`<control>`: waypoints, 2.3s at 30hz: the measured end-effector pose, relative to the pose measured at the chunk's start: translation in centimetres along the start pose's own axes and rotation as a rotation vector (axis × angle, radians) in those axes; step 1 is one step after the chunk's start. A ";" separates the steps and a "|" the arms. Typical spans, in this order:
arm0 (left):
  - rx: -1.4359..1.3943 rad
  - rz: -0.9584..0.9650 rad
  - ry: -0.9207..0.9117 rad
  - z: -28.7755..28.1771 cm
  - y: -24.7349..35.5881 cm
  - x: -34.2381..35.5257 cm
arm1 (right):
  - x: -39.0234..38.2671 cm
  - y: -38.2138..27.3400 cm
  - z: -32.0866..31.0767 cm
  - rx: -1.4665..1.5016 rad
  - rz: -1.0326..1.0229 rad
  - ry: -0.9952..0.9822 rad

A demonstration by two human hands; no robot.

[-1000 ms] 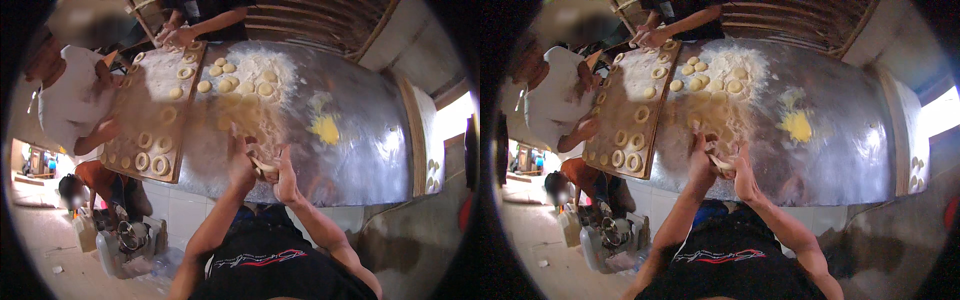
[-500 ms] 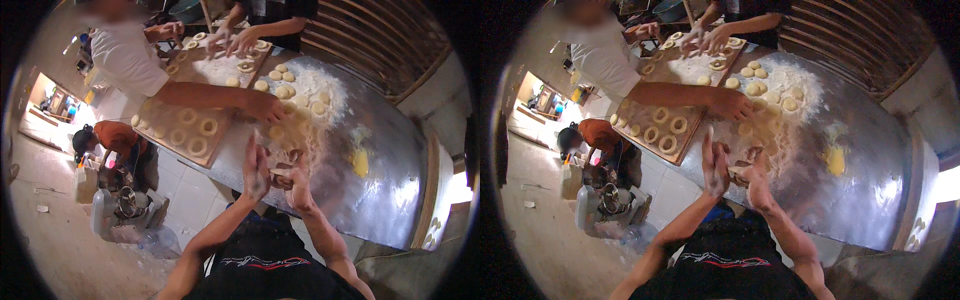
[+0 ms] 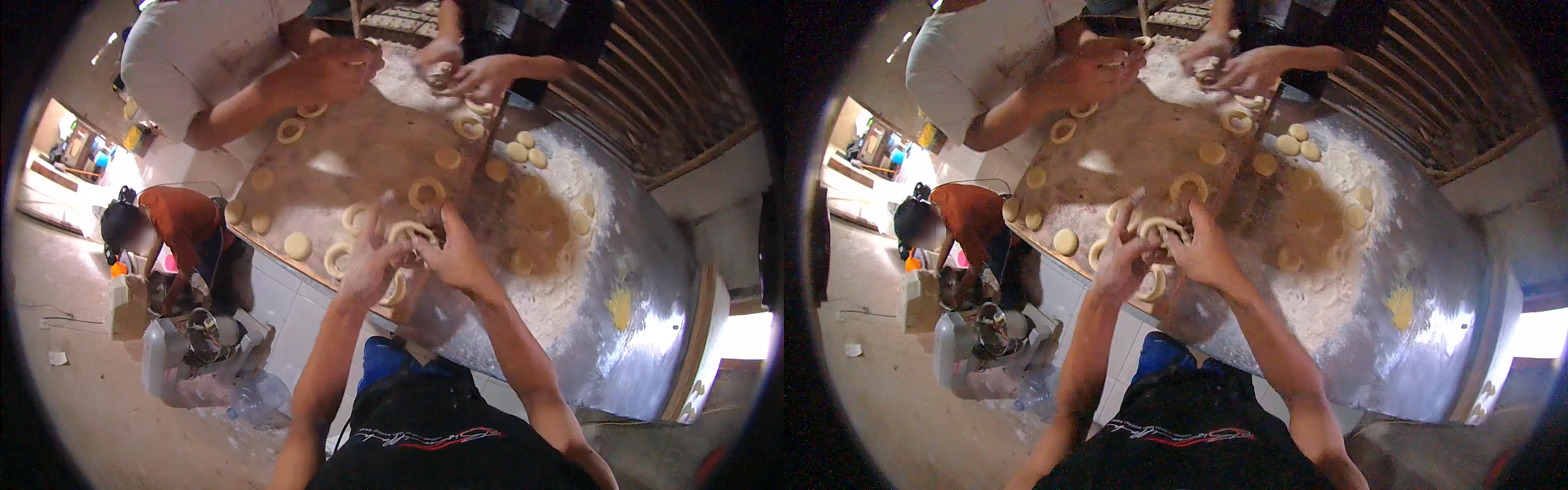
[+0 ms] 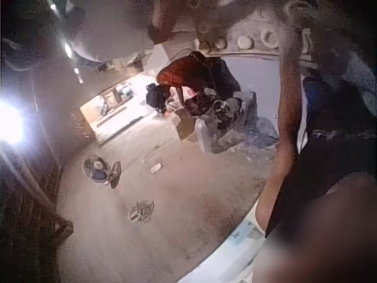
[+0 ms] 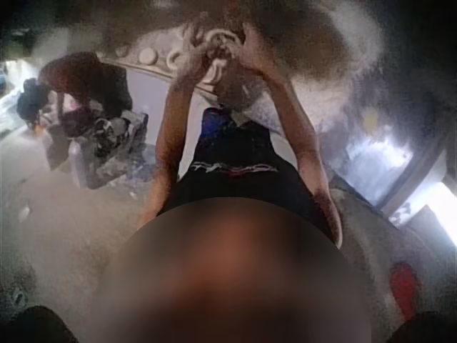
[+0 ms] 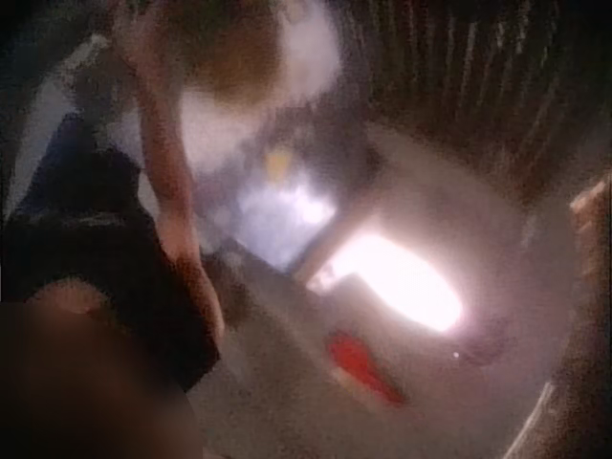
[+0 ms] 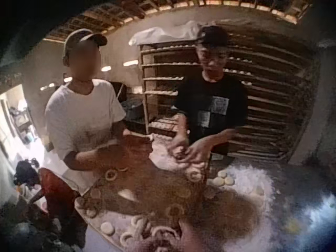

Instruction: The person shapes dough pieces into rings by hand on a floured metal table. They repeatedly pick up dough, roll it, and form a hole in the center, then place the rings onto a wooden board. Other workers are visible nearby performing similar tasks.

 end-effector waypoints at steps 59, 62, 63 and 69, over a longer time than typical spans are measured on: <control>1.406 -0.136 -0.151 19.0 -19.4 0.8 | -31.5 4.6 -13.4 0.012 0.321 0.723; 1.041 -0.295 -0.146 20.0 -18.2 0.1 | -29.6 4.7 -14.0 0.192 0.235 0.596; 0.969 -0.279 -0.163 20.4 -17.7 -0.2 | -28.8 4.5 -14.1 0.255 0.193 0.541; 0.624 -0.147 -0.168 21.2 -15.5 -0.2 | -25.0 3.0 -14.1 0.342 0.270 0.411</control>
Point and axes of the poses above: each hand's wrist, its own x-axis towards the middle knuckle, its own z-axis out of the palm, y = z × x, the point moved 3 cm from there along x, towards the middle knuckle, and after that the axes turned 13 degrees about -y, right-handed, at the moved point
